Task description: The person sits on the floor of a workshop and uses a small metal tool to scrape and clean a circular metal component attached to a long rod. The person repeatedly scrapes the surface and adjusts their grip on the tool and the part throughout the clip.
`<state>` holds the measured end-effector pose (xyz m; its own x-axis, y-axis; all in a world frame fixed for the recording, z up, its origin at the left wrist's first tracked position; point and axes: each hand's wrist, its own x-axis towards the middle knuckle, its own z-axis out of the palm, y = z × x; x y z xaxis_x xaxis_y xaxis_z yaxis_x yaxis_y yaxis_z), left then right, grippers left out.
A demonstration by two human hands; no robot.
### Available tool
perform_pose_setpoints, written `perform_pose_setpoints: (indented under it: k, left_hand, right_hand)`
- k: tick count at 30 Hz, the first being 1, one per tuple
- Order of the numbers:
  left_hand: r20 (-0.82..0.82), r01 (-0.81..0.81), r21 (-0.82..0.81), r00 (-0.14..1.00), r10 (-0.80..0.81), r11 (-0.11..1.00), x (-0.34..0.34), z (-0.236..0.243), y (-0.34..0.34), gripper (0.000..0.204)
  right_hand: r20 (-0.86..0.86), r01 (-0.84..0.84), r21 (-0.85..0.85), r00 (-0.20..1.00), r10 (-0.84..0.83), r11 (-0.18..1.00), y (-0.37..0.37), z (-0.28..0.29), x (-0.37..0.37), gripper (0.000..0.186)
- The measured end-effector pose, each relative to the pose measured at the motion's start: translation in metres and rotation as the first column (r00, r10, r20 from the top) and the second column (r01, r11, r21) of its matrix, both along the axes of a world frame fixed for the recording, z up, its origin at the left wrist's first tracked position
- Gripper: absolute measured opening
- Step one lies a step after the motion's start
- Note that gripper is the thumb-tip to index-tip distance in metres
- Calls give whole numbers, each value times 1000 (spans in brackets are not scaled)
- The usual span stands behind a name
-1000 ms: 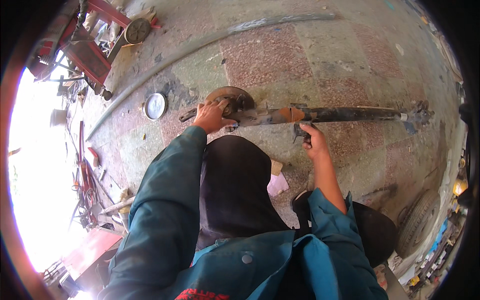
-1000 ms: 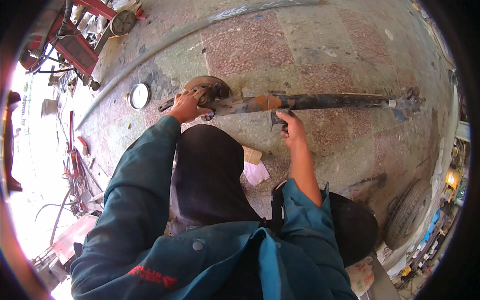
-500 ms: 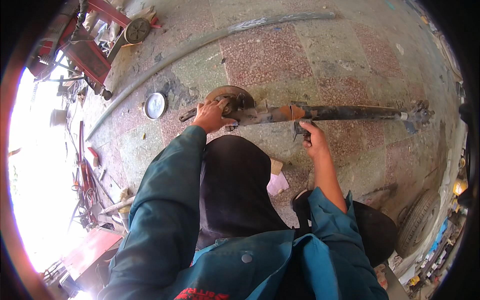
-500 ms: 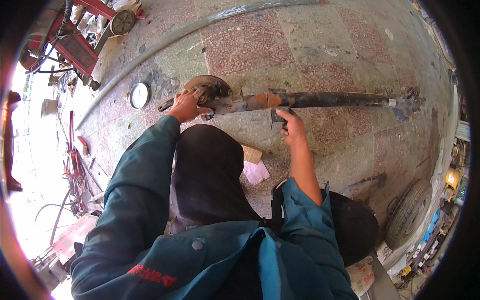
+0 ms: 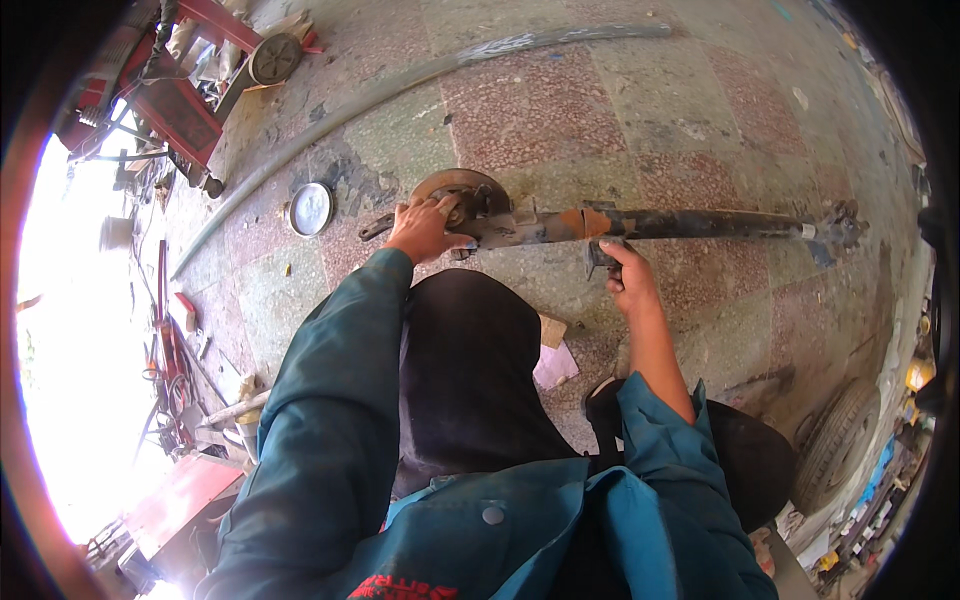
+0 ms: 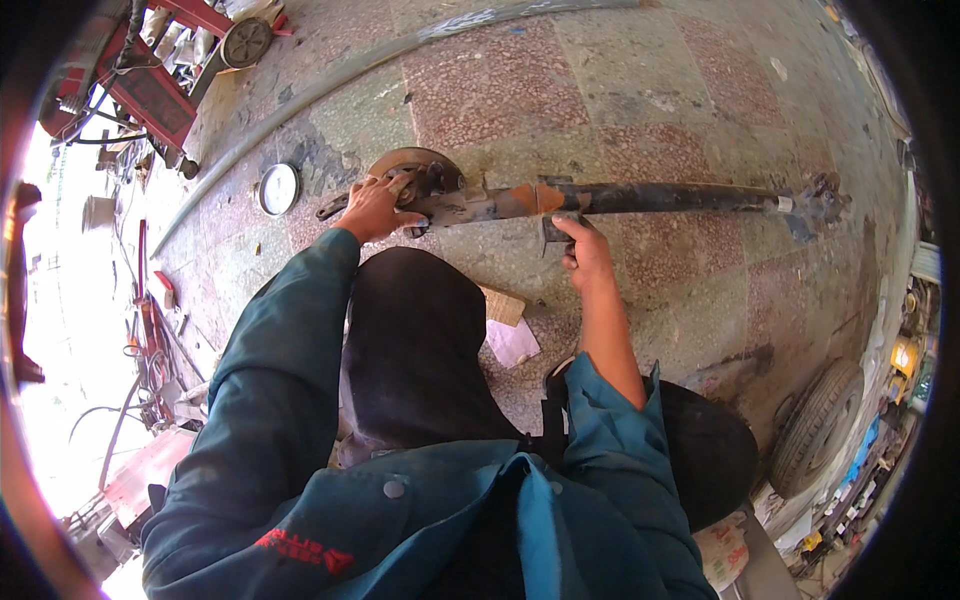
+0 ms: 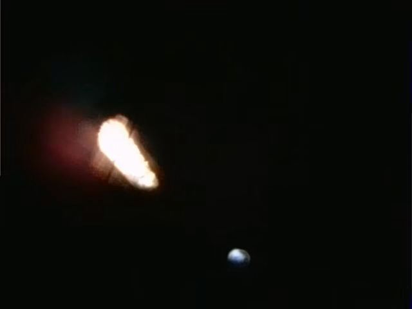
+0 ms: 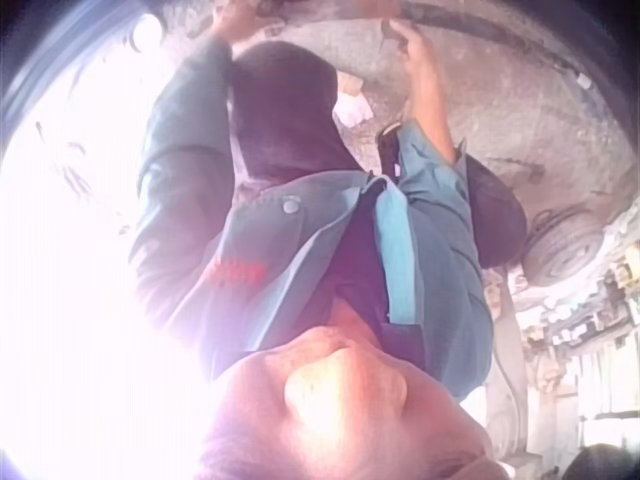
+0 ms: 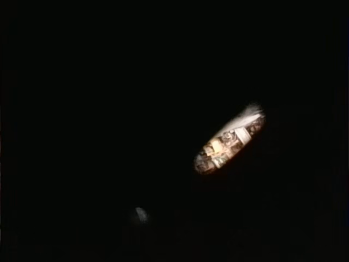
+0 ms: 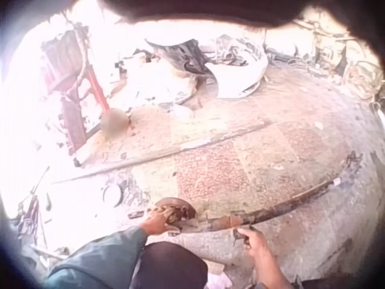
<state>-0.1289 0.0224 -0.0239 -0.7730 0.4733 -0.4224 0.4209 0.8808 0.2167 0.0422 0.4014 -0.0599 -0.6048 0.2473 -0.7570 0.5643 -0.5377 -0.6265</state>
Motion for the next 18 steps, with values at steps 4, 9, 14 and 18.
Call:
perform_pose_setpoints:
  k: [4, 9, 14, 18]
  left_hand:
    - [-14, 8, -6, 1000, -8, 1000, -1, -2, 0, 101]
    - [-6, 8, -18, 1000, -9, 1000, -1, -3, 0, 101]
    - [-17, 14, -14, 1000, -14, 1000, 0, -3, -1, 101]
    - [-22, 13, -13, 1000, -13, 1000, 0, -4, 0, 101]
  right_hand:
    - [-9, 5, 7, 1000, -5, 1000, 2, -4, 1, 32]
    - [14, 17, 26, 1000, -18, 1000, 1, -8, 0, 36]
    - [6, 11, 25, 1000, -11, 1000, 2, -9, 1, 36]
    - [-3, 12, 28, 1000, -12, 1000, 2, -10, 1, 34]
